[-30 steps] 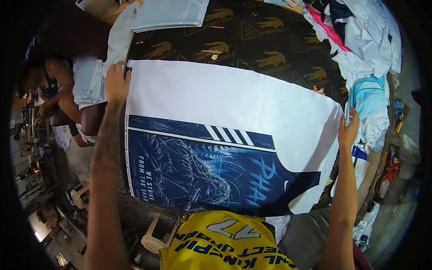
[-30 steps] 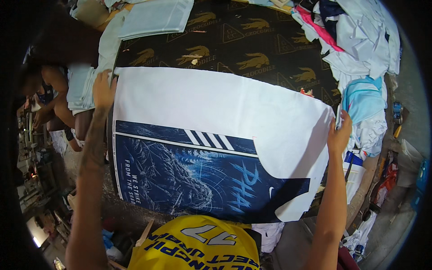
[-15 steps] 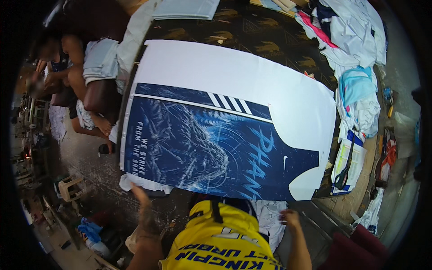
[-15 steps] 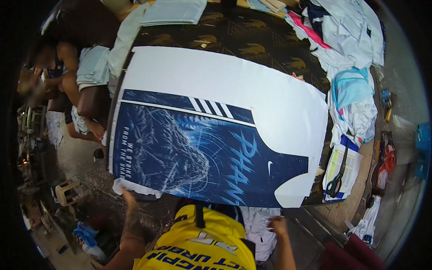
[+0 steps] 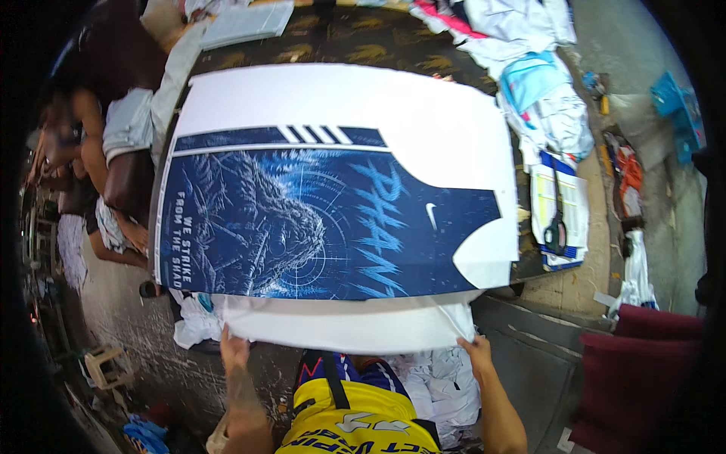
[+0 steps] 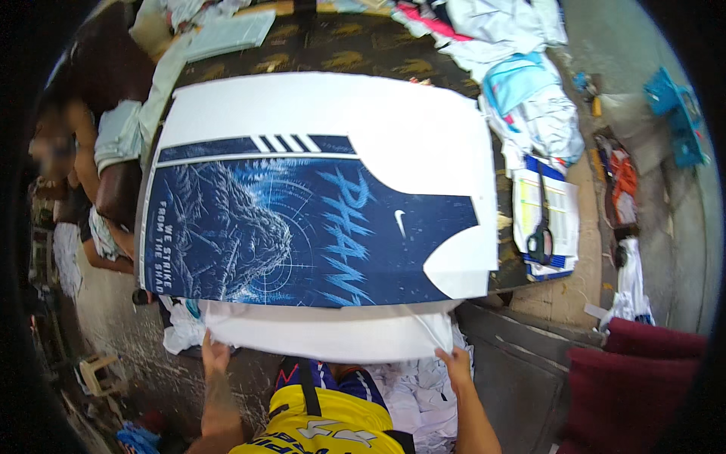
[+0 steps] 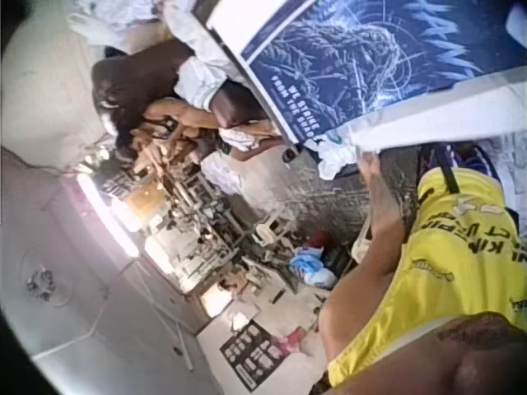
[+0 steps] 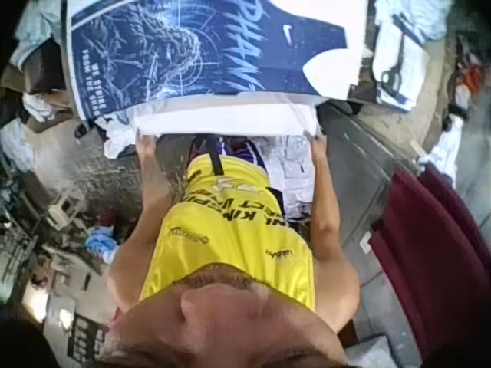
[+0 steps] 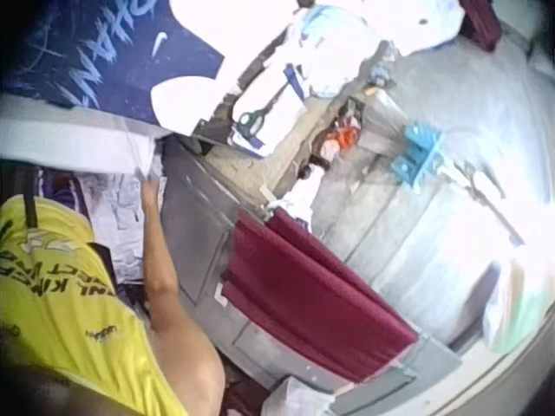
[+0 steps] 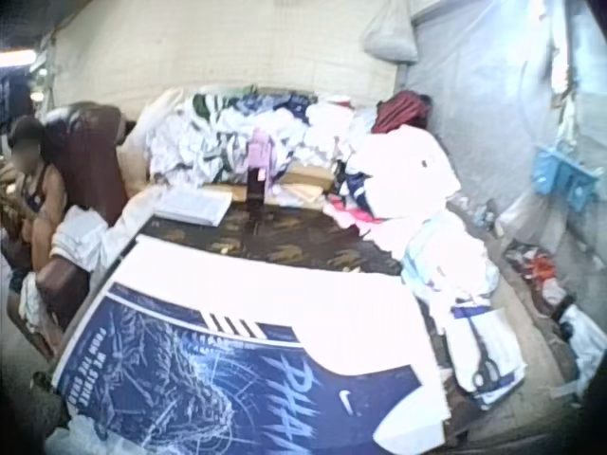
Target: The person cuts printed fabric pieces using shears. They place a large white sheet with a blue graphic on a table, align it, and trim the edges to shape. The person repeats this process with multiple sheets, cutting along the printed outlines and setting the finished pieces aside.
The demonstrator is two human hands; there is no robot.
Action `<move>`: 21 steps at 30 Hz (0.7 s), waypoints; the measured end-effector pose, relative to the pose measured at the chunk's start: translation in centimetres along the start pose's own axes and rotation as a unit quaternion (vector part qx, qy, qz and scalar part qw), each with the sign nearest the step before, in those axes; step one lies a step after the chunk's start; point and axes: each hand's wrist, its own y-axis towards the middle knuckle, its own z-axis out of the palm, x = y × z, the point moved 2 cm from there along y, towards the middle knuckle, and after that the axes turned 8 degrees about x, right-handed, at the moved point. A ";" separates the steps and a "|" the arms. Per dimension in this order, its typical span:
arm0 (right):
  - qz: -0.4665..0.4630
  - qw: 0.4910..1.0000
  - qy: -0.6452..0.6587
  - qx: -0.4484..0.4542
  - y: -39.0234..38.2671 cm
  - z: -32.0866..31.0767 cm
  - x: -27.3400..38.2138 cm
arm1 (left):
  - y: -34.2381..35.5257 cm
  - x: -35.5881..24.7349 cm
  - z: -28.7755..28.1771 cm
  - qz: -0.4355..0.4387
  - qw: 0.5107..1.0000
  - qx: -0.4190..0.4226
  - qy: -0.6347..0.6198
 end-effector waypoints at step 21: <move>-0.373 0.924 -0.014 -0.087 5.0 -13.6 49.9 | 16.3 -15.4 61.7 0.279 0.734 0.117 0.608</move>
